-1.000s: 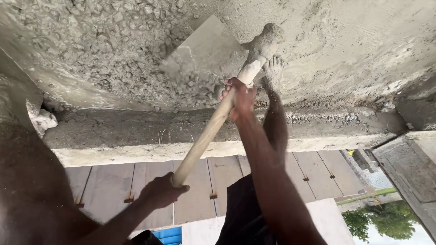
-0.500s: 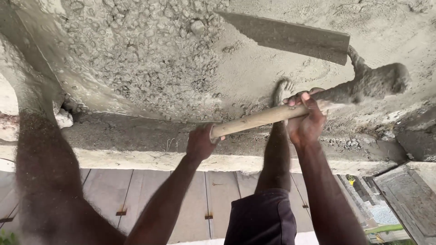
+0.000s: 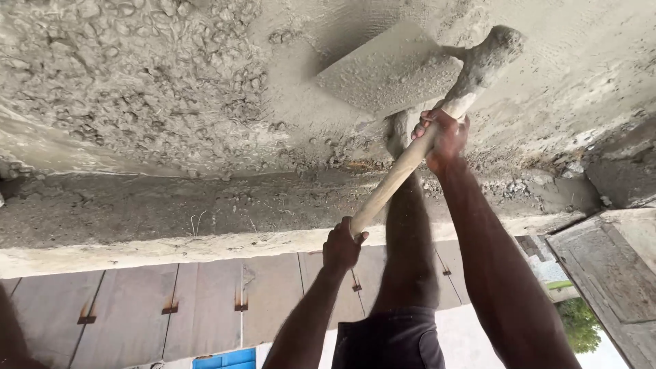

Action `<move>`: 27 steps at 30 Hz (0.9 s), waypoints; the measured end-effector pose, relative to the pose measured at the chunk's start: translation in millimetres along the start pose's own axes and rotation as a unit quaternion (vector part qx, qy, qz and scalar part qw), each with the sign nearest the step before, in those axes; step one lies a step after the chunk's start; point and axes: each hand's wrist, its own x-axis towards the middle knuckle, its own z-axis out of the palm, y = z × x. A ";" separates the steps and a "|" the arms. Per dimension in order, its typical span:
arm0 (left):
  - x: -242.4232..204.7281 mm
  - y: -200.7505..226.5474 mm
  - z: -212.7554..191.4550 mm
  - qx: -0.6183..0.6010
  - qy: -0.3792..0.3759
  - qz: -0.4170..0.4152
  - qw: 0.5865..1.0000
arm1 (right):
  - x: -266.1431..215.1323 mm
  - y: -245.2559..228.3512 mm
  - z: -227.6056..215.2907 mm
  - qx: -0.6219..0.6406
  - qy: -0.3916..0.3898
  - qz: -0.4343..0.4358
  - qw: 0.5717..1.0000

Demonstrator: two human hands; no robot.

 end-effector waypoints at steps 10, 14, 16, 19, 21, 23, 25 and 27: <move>5.8 -176.2 123.0 -0.061 -0.035 -0.118 0.991 | 27.5 238.8 -55.3 -0.434 0.025 -0.303 0.848; -32.0 -170.6 86.0 -0.083 -0.146 -0.212 0.963 | -18.3 207.8 47.3 -0.433 -0.027 -0.045 0.900; -44.8 -161.0 58.9 -0.148 -0.176 -0.208 0.951 | -21.1 224.3 57.6 -0.441 -0.054 -0.117 0.888; -64.7 -137.4 3.9 -0.197 -0.194 -0.181 0.944 | -35.6 201.0 106.3 -0.436 -0.078 -0.141 0.886; -97.8 -113.9 -41.1 -0.176 -0.195 -0.174 0.949 | -67.4 165.6 134.6 -0.423 -0.067 -0.073 0.901; -125.2 -80.3 -94.3 -0.144 -0.239 -0.174 0.944 | -98.1 119.4 162.2 -0.283 -0.093 0.101 0.949; -157.4 -56.7 -144.8 -0.101 -0.209 -0.191 0.954 | -131.9 81.3 175.8 -0.224 -0.118 0.092 0.963; -162.5 -50.4 -185.3 -0.065 -0.170 -0.205 0.962 | -159.0 53.5 188.0 -0.168 -0.151 0.079 0.971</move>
